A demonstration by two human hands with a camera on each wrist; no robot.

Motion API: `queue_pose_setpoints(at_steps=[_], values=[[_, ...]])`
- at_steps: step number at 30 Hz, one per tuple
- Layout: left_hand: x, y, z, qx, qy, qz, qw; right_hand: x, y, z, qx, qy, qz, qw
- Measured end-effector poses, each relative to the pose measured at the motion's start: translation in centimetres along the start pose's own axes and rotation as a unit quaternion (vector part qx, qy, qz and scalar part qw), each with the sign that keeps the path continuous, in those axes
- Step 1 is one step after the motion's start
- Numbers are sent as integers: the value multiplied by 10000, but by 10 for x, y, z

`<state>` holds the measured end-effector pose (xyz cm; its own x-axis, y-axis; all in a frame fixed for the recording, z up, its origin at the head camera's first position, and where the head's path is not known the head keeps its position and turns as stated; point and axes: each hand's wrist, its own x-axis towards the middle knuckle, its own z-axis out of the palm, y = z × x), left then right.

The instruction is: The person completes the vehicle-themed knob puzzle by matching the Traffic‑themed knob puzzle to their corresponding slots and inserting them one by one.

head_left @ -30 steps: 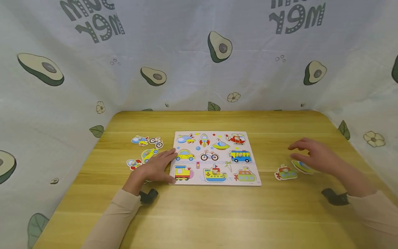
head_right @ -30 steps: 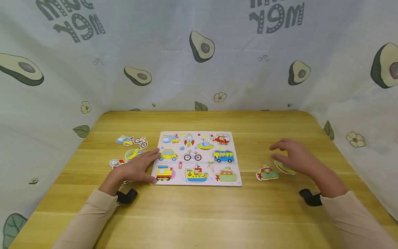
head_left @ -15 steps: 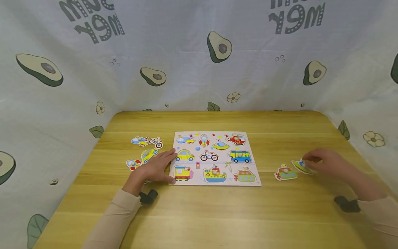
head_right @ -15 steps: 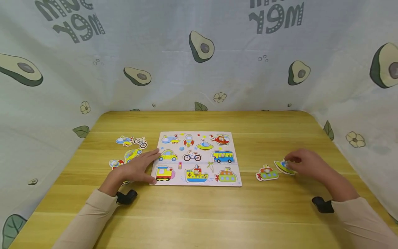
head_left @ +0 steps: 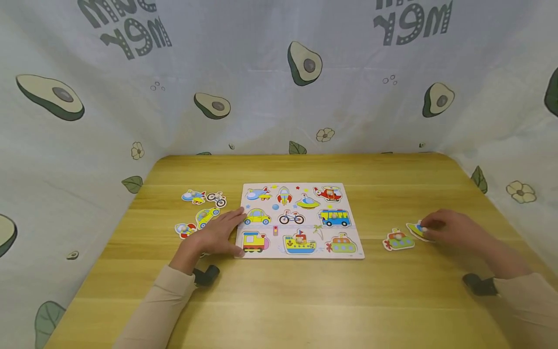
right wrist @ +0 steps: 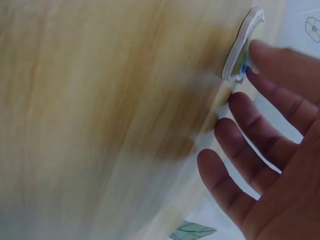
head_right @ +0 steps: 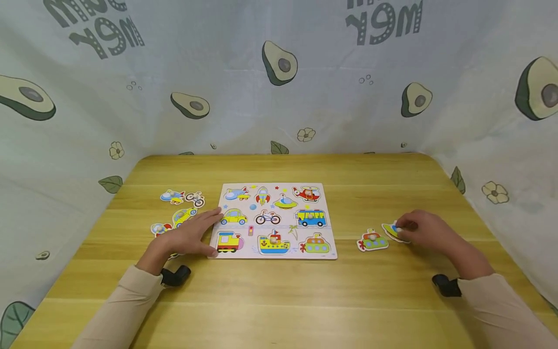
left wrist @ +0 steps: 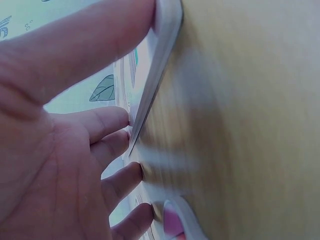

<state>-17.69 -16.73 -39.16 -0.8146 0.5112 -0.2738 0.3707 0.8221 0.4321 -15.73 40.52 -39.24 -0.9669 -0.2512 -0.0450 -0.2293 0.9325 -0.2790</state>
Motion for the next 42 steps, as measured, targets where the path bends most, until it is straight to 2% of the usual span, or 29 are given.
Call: queue_pose_setpoints(at_steps=[12,25,27,33,42], values=[[-1,-1,0,-22,35,43,10000,4,-3,1,-36,-52,51,10000],[3,2,2,-52,-13,-111,9999,8,1,-4,127,-3,111,9999],[2,1,1,-42,-3,-168,9998,12,0,-6,120,88,-22,9999],[1,0,1,14,3,-141,9999,23,-12,-16,93,267,-259,9993],[0,-2,-1,-32,-171,-56,9998,46,-44,-27,228,-63,-184,9996]])
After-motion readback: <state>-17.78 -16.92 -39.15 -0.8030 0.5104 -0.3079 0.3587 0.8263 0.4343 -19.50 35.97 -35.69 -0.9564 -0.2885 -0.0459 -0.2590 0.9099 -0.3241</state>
